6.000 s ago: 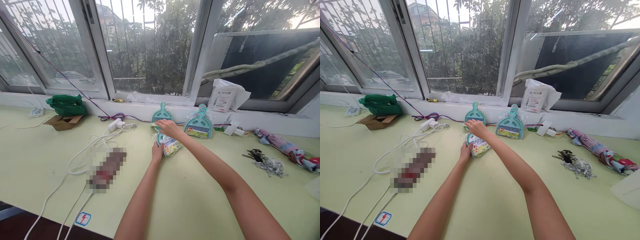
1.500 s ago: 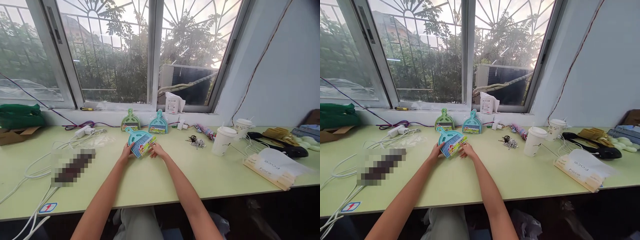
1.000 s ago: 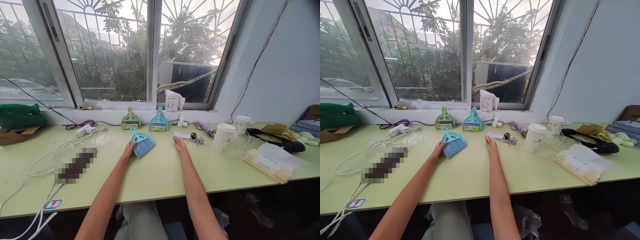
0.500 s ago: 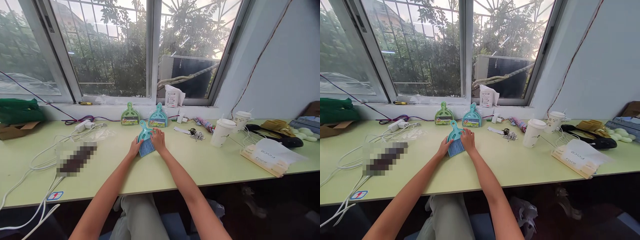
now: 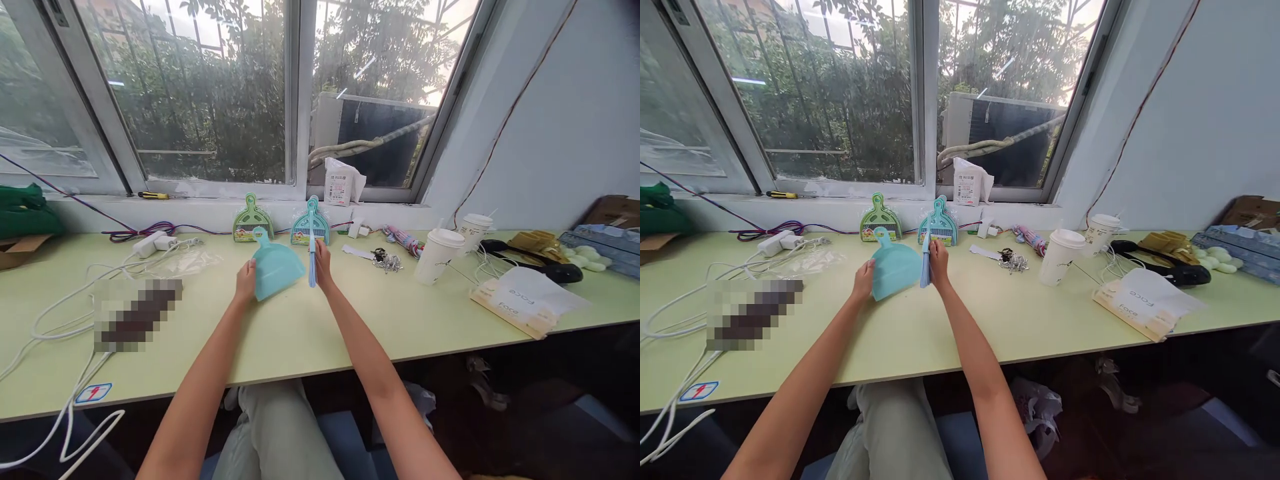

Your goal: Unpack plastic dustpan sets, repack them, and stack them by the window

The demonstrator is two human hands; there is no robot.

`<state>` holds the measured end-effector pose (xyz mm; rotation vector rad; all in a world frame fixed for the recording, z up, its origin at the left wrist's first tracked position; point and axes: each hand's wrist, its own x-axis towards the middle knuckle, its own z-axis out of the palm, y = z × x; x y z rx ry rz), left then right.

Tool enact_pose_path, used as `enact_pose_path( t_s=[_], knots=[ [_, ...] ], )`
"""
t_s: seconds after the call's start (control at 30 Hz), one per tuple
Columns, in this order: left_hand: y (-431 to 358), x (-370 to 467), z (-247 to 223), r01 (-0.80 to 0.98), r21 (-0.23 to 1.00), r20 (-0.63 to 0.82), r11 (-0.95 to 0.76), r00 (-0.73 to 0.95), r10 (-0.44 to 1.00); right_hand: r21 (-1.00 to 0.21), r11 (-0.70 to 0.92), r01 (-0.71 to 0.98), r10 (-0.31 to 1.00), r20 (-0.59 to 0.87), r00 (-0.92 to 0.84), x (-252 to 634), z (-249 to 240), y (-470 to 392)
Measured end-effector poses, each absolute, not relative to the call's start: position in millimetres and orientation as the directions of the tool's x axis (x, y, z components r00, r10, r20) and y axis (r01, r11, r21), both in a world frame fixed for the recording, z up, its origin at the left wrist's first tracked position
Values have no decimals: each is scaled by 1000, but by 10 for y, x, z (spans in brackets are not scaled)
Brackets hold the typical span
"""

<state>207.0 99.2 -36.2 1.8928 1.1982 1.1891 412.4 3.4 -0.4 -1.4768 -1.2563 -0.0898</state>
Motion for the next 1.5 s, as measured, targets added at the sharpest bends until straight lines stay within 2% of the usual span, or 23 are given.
enact_pose_path(
  t_s=[0.07,0.13,0.23,0.3,0.37,0.43,0.5,0.63,0.73,0.83,0.97,1.07,1.27,1.4,1.5],
  knots=[
    [1082,1937,-349,563,760,253,-323,200,946,-588,121,800,631,667,395,4325,23,-16],
    [1128,1816,-336,734,622,176,-274,210,962,-516,14,856,718,601,351,4510,-40,-53],
    [1132,1671,-314,830,508,267,-230,101,958,-515,-81,853,839,427,337,4707,-232,-53],
    [1127,1594,-296,831,538,331,-142,-53,942,-535,-117,837,844,391,368,4806,-343,-37],
    [1132,1537,-283,804,591,324,-72,-155,933,-538,-184,823,775,436,458,4924,-406,-40],
    [1144,1513,-279,776,629,281,-42,-177,943,-510,-314,801,666,482,569,5096,-433,-84],
    [1158,1525,-289,756,654,221,-22,-164,961,-433,-470,769,591,493,638,5327,-450,-168],
    [1196,1598,-324,754,656,170,-35,-103,980,-245,-614,750,640,400,655,5837,-490,-345],
    [1223,1624,-336,761,643,191,-81,-58,980,-214,-617,757,693,307,652,6072,-487,-383],
    [1225,1626,-329,744,665,206,-60,-106,973,-205,-584,785,725,303,619,6115,-444,-351],
    [1198,1643,-311,713,699,206,-46,-140,969,-237,-559,794,715,346,607,6045,-362,-296],
    [1172,1662,-304,702,712,178,-26,-144,973,-324,-578,749,655,364,663,6011,-297,-267],
    [1115,1695,-296,708,706,163,-17,-138,977,-561,-683,468,379,277,883,6020,-251,-277],
    [1099,1734,-300,722,692,153,-27,-110,982,-627,-703,335,255,218,942,5971,-288,-379],
    [1096,1778,-314,746,665,136,-36,-74,988,-643,-711,286,125,284,950,5802,-268,-424]
  ],
)
